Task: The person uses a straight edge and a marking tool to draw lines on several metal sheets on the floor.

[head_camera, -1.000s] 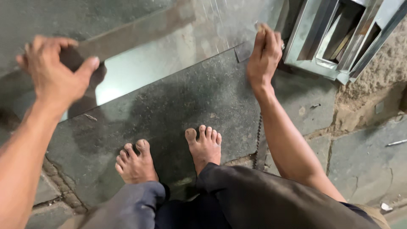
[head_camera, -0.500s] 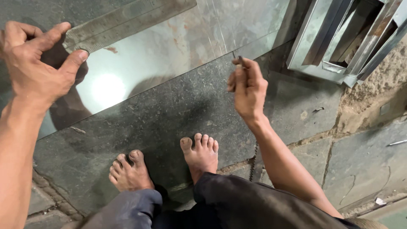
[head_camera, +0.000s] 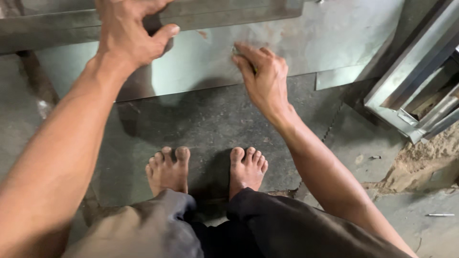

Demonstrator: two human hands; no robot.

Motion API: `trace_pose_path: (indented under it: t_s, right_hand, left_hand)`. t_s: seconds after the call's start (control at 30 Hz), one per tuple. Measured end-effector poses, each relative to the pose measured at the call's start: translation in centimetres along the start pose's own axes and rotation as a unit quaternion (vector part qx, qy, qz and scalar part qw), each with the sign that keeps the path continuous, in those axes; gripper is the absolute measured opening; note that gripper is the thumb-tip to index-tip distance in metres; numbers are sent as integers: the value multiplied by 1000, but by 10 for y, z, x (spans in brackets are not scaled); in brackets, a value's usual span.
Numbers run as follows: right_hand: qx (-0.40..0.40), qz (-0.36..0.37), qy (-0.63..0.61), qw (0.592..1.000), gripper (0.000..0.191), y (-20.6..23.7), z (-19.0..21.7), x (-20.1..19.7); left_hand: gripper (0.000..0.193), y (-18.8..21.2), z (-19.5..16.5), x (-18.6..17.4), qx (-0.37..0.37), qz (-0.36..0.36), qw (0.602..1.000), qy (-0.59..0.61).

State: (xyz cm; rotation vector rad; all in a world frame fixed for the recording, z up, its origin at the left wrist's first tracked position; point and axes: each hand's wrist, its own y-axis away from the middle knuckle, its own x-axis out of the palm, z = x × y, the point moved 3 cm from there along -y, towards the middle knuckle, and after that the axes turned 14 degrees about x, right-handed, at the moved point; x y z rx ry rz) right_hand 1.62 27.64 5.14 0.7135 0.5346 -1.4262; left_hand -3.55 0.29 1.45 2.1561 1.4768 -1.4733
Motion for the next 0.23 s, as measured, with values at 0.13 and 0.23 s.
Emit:
trace_pose_path:
  t_s: [0.13,0.23]
  right_hand:
    - [39,-19,-40,998,26,-17,-4,16]
    - [15,-40,-9,999,21,-19,-16,29]
  left_hand:
    - [39,3,4,1,12,-17,1000,-5]
    - [34,13,15,14,-60,18,998,11]
